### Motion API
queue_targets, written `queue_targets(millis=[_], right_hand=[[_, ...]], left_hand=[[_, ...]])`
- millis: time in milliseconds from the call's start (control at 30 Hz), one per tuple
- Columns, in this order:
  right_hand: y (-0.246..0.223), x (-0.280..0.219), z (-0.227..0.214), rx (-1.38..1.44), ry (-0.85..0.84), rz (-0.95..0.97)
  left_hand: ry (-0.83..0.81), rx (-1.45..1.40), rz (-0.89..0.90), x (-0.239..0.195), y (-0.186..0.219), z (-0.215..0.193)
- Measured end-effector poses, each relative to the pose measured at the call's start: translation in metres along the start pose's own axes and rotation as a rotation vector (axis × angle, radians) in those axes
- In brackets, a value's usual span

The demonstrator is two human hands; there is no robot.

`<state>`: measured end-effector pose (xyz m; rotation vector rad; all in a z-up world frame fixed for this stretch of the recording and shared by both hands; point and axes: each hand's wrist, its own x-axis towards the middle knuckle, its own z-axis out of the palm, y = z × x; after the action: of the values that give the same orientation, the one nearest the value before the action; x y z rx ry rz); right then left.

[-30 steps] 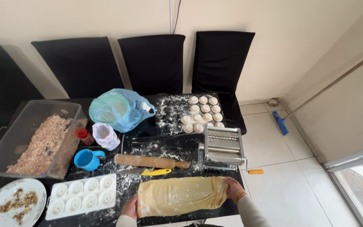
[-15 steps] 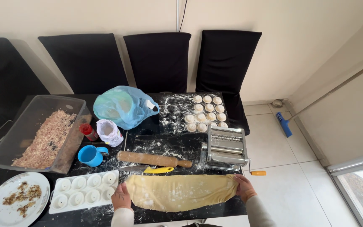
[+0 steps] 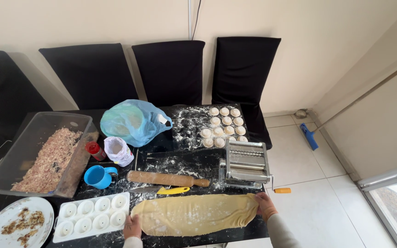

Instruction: Rolling and flattening dough using a manual pasta machine and a rolling pin for pasta preparation.

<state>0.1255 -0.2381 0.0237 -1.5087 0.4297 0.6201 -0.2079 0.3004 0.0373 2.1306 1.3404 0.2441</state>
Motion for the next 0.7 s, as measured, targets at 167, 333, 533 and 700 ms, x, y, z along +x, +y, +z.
queue_targets(millis=[167, 333, 533, 700], right_hand=[[0.001, 0.000, 0.002, 0.002, 0.059, -0.067], [0.018, 0.017, -0.004, -0.060, 0.078, -0.289], [-0.007, -0.027, 0.013, -0.104, 0.073, -0.625], [-0.057, -0.096, 0.040, -0.398, 0.217, -0.621]], left_hand=[[0.046, -0.095, -0.048, -0.008, 0.006, -0.003], [0.040, -0.359, -0.073, -0.026, 0.011, 0.008], [0.422, -0.667, 0.194, -0.050, 0.038, 0.001], [0.425, 0.040, 0.473, -0.069, 0.080, 0.005]])
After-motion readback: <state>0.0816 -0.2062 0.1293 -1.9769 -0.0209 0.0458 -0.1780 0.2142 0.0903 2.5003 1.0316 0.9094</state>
